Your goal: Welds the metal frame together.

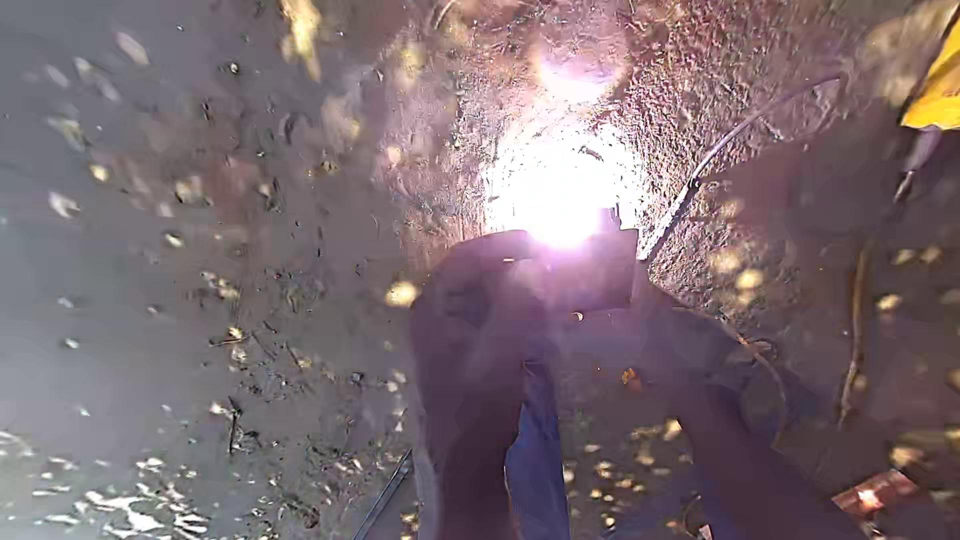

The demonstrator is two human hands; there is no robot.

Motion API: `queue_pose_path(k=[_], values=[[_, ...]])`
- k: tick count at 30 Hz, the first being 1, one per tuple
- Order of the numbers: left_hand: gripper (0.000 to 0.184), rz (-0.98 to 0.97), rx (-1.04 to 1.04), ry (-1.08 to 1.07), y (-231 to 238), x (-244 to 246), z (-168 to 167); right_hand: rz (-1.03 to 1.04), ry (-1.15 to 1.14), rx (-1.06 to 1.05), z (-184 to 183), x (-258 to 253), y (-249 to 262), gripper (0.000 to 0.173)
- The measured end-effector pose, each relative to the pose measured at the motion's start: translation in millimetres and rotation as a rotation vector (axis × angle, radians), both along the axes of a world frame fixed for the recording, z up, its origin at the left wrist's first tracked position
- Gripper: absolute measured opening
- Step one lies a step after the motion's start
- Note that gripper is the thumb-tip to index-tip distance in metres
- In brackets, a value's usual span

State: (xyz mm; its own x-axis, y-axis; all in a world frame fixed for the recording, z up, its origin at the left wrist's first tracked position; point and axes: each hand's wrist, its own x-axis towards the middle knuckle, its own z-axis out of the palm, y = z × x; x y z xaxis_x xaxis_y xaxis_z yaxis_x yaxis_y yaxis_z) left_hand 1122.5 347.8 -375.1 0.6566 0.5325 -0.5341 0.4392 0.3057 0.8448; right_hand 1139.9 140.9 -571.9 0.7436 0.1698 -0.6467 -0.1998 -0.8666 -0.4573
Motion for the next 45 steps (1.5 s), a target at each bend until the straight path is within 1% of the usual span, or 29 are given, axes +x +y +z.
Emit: queue_pose_path(k=[4, 6, 8, 10, 14, 20, 23, 26, 29, 35, 38, 42, 45], values=[[0.024, 0.021, -0.020, -0.009, 0, 1, 1, -0.003, 0.022, -0.010, 2, 2, 4, 0.054], [0.025, 0.023, -0.028, -0.010, 0, 1, 1, 0.003, -0.042, 0.033, -4, -1, 2, 0.052], [0.023, 0.013, -0.009, -0.022, 0, 0, 1, 0.015, -0.058, 0.040, -1, -1, 1, 0.050], [0.022, -0.006, 0.017, -0.022, 1, 0, 0, 0.023, -0.010, 0.007, 6, 1, 2, 0.047], [0.023, -0.006, 0.010, -0.019, 1, -1, 1, 0.015, -0.008, 0.014, 0, -1, 2, 0.050], [0.025, 0.027, -0.021, -0.024, 1, -1, 2, 0.012, -0.026, 0.034, -6, -3, 3, 0.049], [0.025, 0.016, -0.031, -0.035, 2, -2, 2, -0.002, -0.011, 0.017, -8, -6, 2, 0.053], [0.025, 0.019, -0.030, -0.049, 2, -3, 0, 0.010, -0.049, 0.000, -8, -9, 3, 0.054], [0.024, 0.027, -0.035, -0.034, 3, -3, 0, 0.019, -0.079, 0.018, -7, -9, 5, 0.049], [0.024, 0.014, -0.020, -0.005, 4, -3, 1, 0.020, -0.008, -0.020, -8, -5, 7, 0.052], [0.025, 0.026, -0.026, -0.021, 4, -3, 0, 0.017, 0.001, -0.020, -2, -5, 8, 0.053], [0.025, 0.028, -0.034, -0.021, 5, -4, -1, 0.018, -0.017, 0.004, -10, -5, 7, 0.053], [0.025, 0.035, -0.036, -0.017, 5, -4, -1, 0.018, -0.003, 0.010, -10, -3, 8, 0.051]])
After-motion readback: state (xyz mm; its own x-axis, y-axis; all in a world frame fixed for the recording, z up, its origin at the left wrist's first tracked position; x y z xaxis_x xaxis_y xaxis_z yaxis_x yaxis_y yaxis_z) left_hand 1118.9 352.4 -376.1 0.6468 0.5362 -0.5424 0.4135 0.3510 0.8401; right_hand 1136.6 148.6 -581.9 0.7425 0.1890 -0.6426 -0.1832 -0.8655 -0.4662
